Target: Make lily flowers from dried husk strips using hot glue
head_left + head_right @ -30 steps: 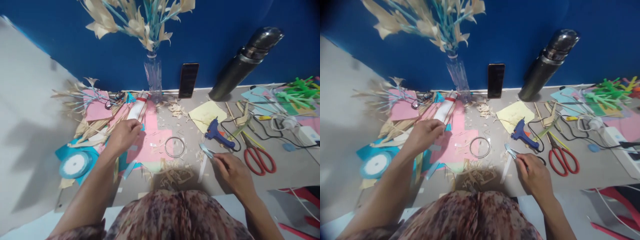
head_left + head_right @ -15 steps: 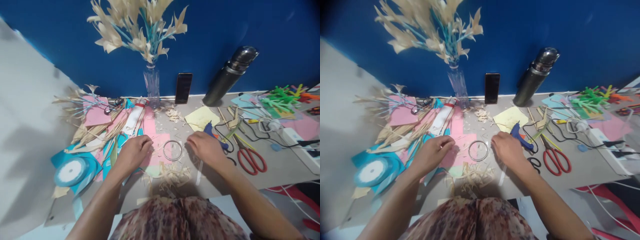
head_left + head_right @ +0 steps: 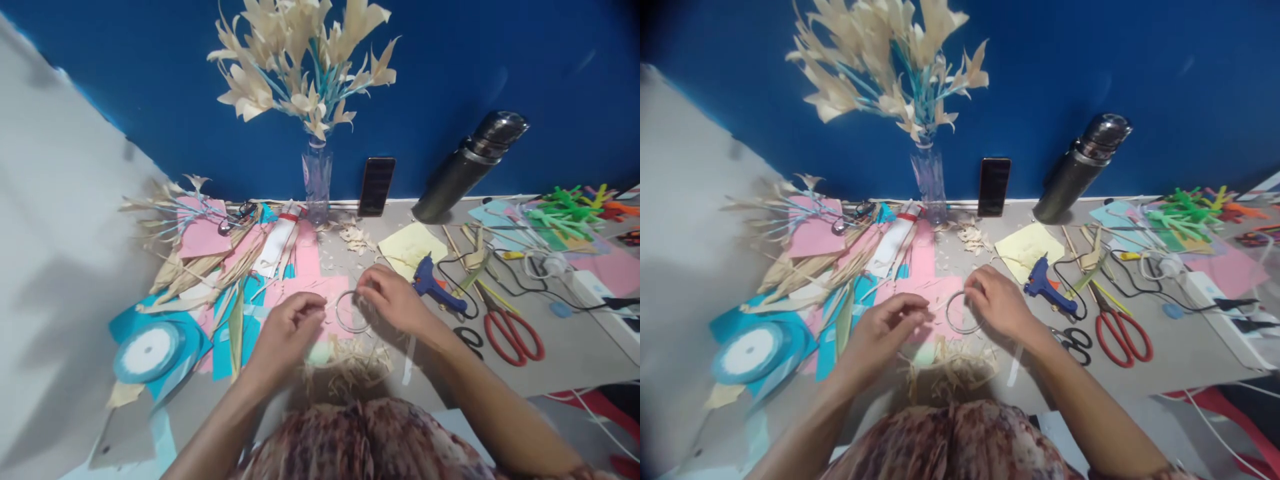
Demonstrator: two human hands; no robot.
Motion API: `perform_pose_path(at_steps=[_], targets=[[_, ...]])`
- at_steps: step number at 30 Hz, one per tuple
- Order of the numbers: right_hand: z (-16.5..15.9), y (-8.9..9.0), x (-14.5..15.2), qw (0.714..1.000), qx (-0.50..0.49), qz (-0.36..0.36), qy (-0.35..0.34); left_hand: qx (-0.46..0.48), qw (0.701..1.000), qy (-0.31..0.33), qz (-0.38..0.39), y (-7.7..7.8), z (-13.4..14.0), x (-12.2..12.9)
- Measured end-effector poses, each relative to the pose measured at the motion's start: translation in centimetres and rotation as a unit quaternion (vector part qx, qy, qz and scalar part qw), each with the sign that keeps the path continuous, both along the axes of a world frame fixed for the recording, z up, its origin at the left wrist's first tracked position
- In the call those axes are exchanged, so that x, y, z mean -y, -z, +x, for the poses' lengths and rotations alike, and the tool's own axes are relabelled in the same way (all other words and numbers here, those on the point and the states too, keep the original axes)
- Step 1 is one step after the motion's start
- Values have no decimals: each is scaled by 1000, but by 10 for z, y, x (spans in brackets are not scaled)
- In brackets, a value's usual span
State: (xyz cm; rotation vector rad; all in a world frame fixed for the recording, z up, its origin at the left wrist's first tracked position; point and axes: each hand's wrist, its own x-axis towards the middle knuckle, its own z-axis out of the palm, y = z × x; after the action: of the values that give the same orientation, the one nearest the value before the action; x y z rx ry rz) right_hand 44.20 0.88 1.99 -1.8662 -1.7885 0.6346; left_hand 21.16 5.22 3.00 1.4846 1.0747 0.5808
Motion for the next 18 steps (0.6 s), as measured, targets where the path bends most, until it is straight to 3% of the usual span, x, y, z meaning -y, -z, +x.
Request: perform_pose_path(at_steps=[3, 8, 12, 18], targets=[[-24, -11, 23, 979, -203, 30, 22, 128, 985, 32, -114, 10, 19, 15], [-53, -2, 39, 928, -346, 68, 121, 171, 961, 26, -217, 19, 35, 22], [-57, 3, 40, 900, -403, 85, 143, 150, 966, 1, -213, 17, 32, 21], [-66, 3, 40, 888, -428, 90, 143, 103, 984, 40, -140, 2, 27, 24]])
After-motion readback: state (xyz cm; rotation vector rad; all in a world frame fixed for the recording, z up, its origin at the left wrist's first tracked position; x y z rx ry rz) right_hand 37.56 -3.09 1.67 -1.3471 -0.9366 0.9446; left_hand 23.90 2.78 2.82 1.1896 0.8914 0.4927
